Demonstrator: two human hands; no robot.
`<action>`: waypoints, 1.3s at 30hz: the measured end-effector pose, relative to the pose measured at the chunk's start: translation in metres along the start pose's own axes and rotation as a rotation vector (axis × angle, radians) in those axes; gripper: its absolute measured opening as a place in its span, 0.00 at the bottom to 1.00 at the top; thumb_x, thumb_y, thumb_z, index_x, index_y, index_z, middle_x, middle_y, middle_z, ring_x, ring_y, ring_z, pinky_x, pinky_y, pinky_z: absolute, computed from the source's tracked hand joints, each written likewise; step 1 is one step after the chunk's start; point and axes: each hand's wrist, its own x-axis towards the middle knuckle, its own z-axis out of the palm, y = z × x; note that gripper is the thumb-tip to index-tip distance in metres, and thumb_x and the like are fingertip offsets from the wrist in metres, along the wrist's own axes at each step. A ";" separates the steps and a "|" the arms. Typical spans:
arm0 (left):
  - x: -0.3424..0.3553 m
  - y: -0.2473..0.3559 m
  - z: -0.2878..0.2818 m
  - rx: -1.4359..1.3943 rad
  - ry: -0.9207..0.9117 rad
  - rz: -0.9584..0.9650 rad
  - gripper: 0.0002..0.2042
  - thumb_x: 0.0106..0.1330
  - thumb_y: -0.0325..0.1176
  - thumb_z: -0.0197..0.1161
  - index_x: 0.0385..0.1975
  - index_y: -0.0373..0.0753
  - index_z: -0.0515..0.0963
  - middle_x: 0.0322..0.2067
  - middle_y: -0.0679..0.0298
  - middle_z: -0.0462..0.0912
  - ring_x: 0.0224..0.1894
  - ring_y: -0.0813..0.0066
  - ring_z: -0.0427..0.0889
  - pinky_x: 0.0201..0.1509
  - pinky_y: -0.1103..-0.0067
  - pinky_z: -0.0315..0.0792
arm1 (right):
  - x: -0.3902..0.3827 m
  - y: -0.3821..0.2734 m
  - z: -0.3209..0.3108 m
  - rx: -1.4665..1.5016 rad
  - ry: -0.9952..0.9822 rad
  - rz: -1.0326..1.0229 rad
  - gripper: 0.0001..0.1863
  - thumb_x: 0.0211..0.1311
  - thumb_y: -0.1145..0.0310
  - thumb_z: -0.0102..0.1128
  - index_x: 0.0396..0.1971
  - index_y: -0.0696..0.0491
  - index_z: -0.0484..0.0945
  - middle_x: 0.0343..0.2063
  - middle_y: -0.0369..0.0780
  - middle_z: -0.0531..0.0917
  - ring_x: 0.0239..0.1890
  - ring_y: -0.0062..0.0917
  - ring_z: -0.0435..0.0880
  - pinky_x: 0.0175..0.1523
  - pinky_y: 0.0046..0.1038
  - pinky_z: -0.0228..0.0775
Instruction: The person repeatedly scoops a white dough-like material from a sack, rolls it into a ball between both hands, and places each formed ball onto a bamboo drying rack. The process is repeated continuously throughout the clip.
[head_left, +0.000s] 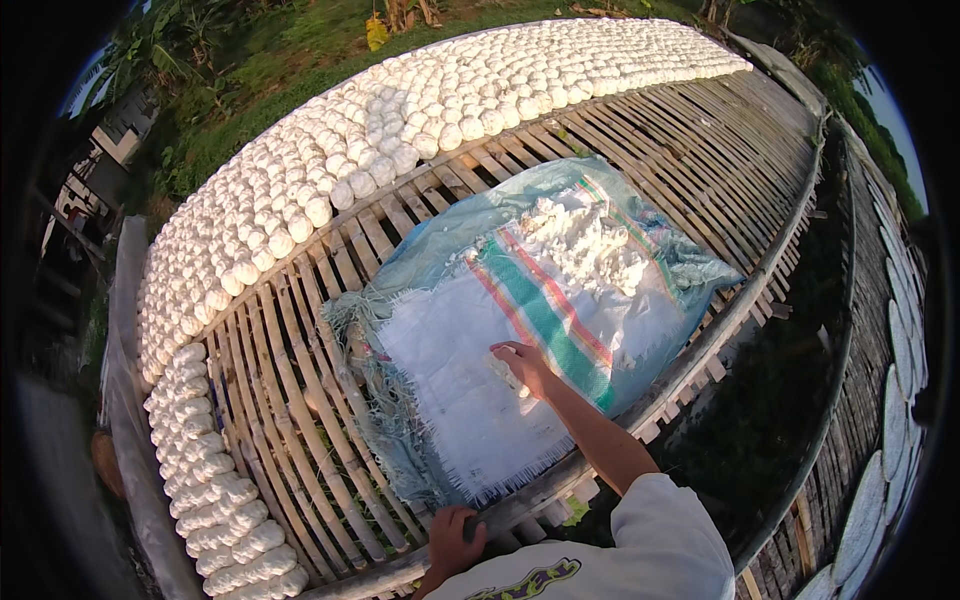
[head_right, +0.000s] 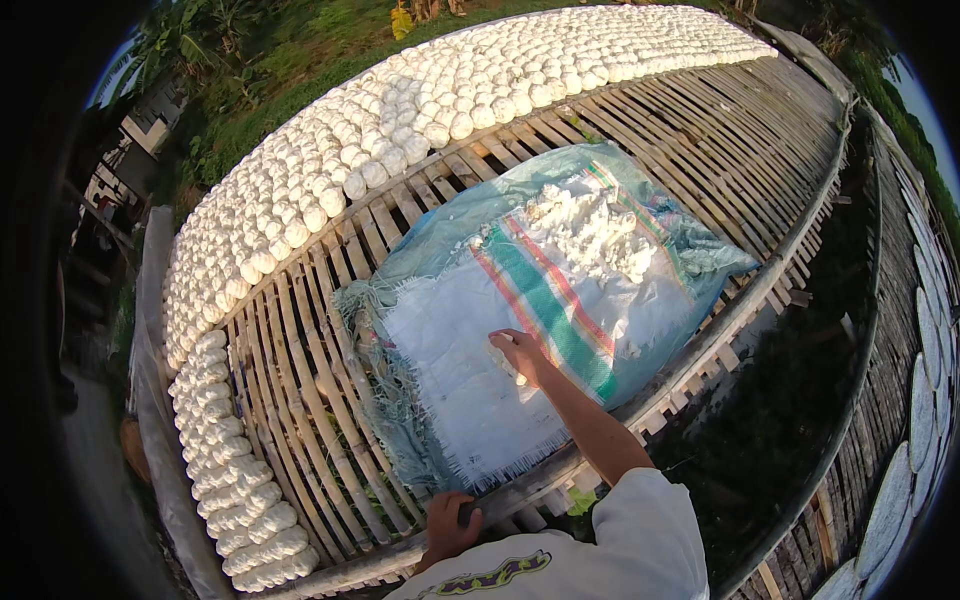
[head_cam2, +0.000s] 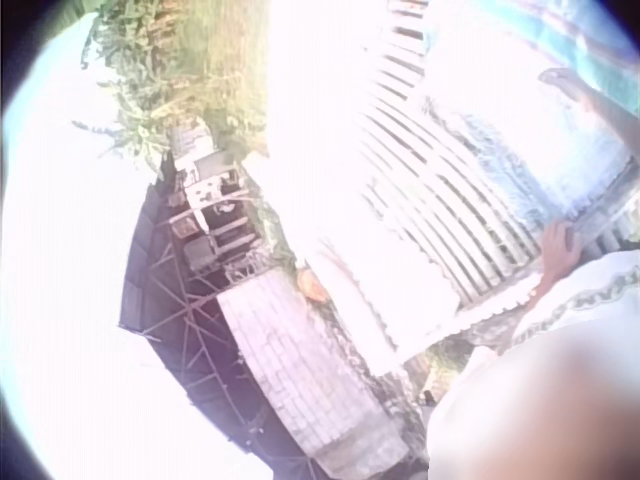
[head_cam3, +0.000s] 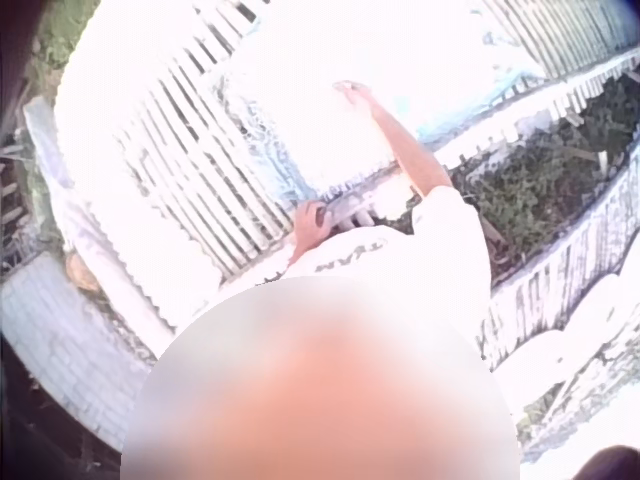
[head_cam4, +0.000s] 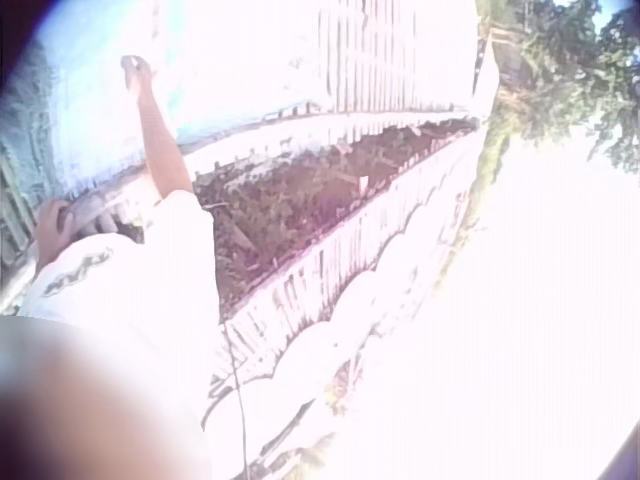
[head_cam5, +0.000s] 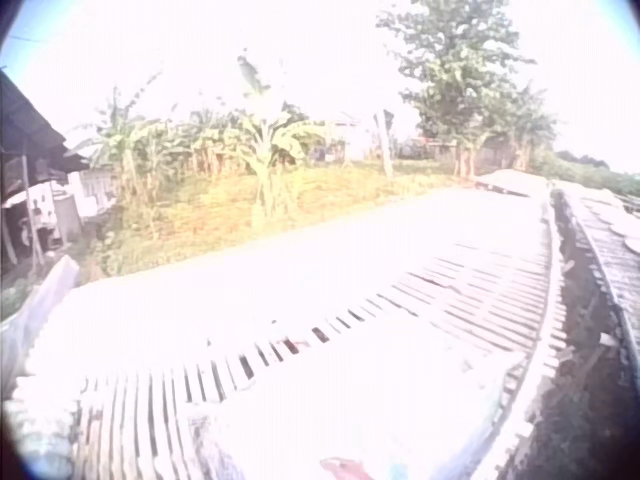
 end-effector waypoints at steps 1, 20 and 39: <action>0.004 0.001 0.001 -0.035 0.027 -0.053 0.13 0.63 0.38 0.70 0.42 0.39 0.81 0.44 0.54 0.82 0.48 0.52 0.80 0.52 0.62 0.74 | -0.005 -0.012 -0.010 0.242 -0.016 0.180 0.22 0.74 0.53 0.59 0.58 0.50 0.83 0.47 0.36 0.85 0.45 0.22 0.82 0.49 0.30 0.77; 0.185 -0.020 0.055 -2.086 -0.474 -0.949 0.24 0.75 0.63 0.52 0.55 0.54 0.82 0.60 0.55 0.81 0.64 0.44 0.76 0.59 0.46 0.73 | -0.096 0.023 -0.180 -1.164 0.818 -0.105 0.15 0.62 0.73 0.64 0.50 0.55 0.82 0.48 0.56 0.80 0.49 0.54 0.84 0.57 0.48 0.79; 0.191 0.005 0.045 -2.033 -0.459 -0.842 0.25 0.76 0.63 0.48 0.57 0.53 0.80 0.61 0.54 0.79 0.64 0.43 0.75 0.61 0.46 0.73 | -0.145 -0.045 -0.188 0.435 0.521 -0.406 0.11 0.69 0.73 0.69 0.47 0.56 0.80 0.38 0.37 0.87 0.37 0.22 0.87 0.47 0.27 0.84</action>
